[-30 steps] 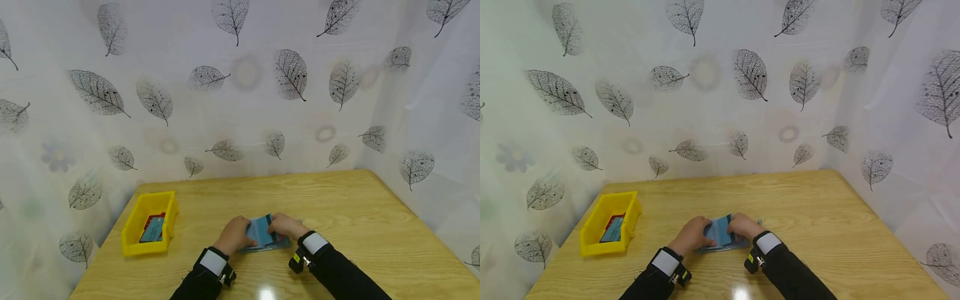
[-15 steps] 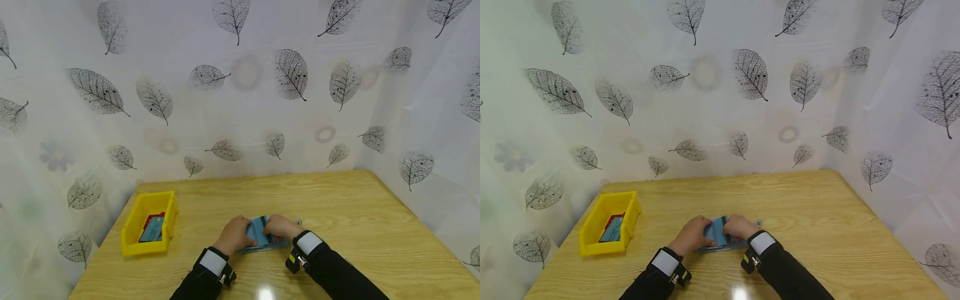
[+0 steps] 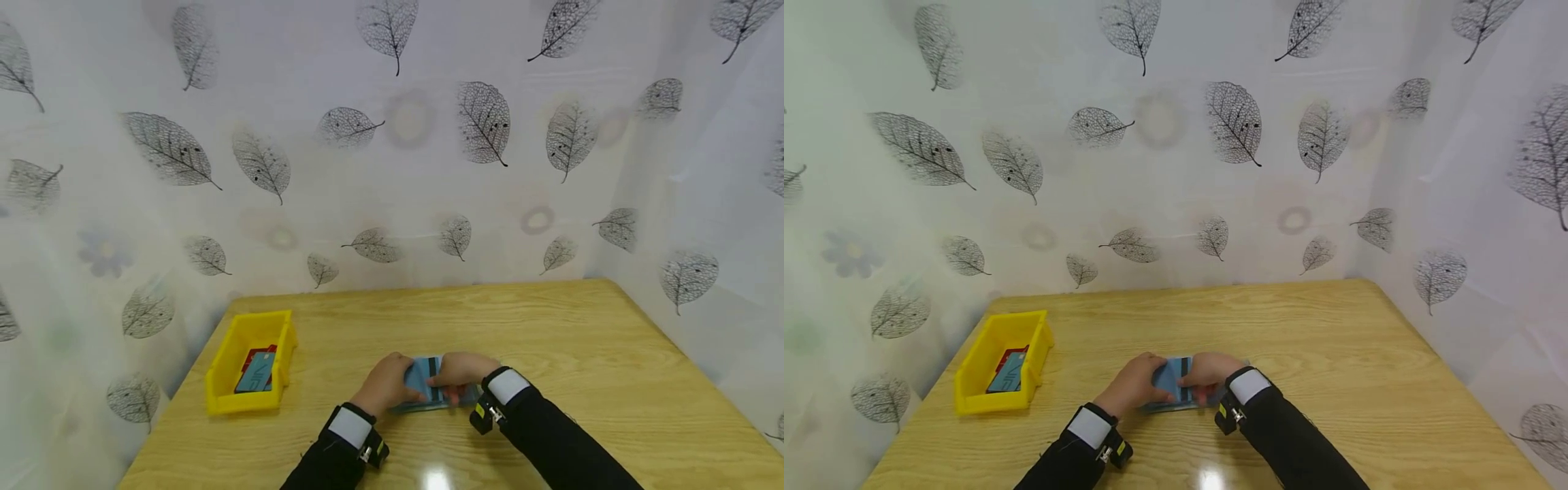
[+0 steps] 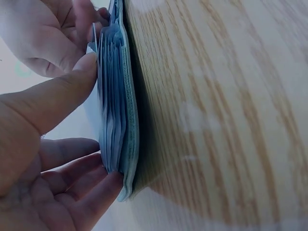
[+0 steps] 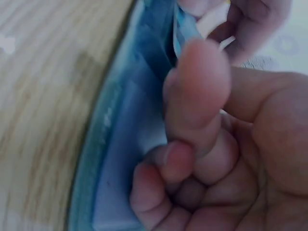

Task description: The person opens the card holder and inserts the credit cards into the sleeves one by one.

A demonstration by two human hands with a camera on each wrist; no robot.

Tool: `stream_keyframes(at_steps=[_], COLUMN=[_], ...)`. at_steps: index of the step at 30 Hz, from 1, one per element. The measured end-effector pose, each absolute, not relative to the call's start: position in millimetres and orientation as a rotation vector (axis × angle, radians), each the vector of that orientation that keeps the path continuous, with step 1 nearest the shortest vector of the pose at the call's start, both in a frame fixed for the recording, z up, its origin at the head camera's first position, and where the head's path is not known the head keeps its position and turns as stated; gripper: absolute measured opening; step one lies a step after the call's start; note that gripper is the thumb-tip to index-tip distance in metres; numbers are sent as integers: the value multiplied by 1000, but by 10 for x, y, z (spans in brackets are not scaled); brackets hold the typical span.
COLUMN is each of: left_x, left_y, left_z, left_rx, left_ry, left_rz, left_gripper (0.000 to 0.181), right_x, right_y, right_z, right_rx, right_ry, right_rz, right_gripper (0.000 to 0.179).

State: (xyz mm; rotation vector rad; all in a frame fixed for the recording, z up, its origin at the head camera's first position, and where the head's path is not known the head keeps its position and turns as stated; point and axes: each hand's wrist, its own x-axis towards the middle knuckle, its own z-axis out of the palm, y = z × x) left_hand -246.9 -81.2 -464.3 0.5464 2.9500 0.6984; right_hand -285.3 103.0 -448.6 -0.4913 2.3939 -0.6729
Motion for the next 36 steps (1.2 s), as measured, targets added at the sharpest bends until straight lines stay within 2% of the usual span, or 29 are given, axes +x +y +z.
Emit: stream_keyframes(at_steps=[7, 13, 25, 32, 36], left_x=[-2448, -2476, -2460, -2440, -2433], left_y=[-848, -864, -835, -835, -837], left_z=[-4664, -4653, -4643, -4623, -4624], left_rx=[566, 603, 544, 580, 590], left_ry=[2933, 2971, 2931, 2879, 2893], left_rz=[685, 650, 640, 684, 655], left_gripper=[68, 66, 70, 78, 79], right_x=[-2885, -2902, -2979, -2945, -2942], right_y=[1130, 1116, 1384, 1337, 1316], right_z=[-4584, -4545, -4532, -4588, -4601], right_rx=[-362, -484, -445, -528, -462], right_ry=[2216, 2278, 2160, 2106, 2112], right_rz=[-1057, -943, -951, -912, -975], right_gripper=[43, 44, 41, 41, 43])
